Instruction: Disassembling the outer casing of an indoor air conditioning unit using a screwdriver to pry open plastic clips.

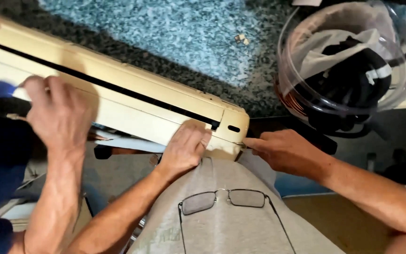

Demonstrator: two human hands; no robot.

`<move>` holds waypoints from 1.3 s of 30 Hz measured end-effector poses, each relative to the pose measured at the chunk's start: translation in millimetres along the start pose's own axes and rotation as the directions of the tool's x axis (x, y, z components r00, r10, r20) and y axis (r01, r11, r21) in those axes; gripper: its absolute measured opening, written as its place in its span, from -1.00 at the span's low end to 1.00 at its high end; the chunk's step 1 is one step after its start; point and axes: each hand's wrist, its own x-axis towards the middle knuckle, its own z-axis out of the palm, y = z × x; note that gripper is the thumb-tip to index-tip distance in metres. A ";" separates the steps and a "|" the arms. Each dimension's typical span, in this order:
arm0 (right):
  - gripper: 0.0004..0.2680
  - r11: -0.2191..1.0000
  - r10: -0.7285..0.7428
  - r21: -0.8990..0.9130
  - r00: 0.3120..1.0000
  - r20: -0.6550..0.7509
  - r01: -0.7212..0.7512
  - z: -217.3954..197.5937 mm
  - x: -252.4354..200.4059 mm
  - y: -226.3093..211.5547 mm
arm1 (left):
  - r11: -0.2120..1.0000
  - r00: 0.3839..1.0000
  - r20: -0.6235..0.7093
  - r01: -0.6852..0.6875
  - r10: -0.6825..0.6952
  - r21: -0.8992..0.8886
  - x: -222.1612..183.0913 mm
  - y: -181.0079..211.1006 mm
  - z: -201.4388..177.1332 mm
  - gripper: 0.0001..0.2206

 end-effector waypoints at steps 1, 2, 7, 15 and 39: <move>-0.84 1.000 0.010 0.002 1.000 -0.004 -0.010 3.6 0.4 5.0 | 1.000 1.000 0.001 -0.008 0.008 -0.008 5.2 0.7 -3.4 -0.91; -0.80 1.000 0.006 -0.004 1.000 0.013 -0.006 7.5 0.5 9.7 | 1.000 1.000 -0.018 0.012 -0.012 -0.026 9.9 1.8 -7.0 -0.92; -0.79 0.999 0.031 0.020 0.990 0.134 -0.034 -3.9 15.5 19.7 | 1.000 1.000 -0.017 0.006 -0.006 -0.028 15.2 -2.5 -9.3 -0.92; -0.81 0.988 0.077 0.098 0.930 0.360 -0.120 -12.2 21.5 34.0 | 0.999 0.999 0.036 0.030 -0.031 0.013 19.6 -0.5 -16.0 -0.89; -0.80 0.957 0.277 -0.025 0.884 0.376 -0.290 -1.2 3.8 -3.5 | 0.999 0.993 0.113 0.030 -0.033 0.024 11.3 -3.8 -15.5 -0.86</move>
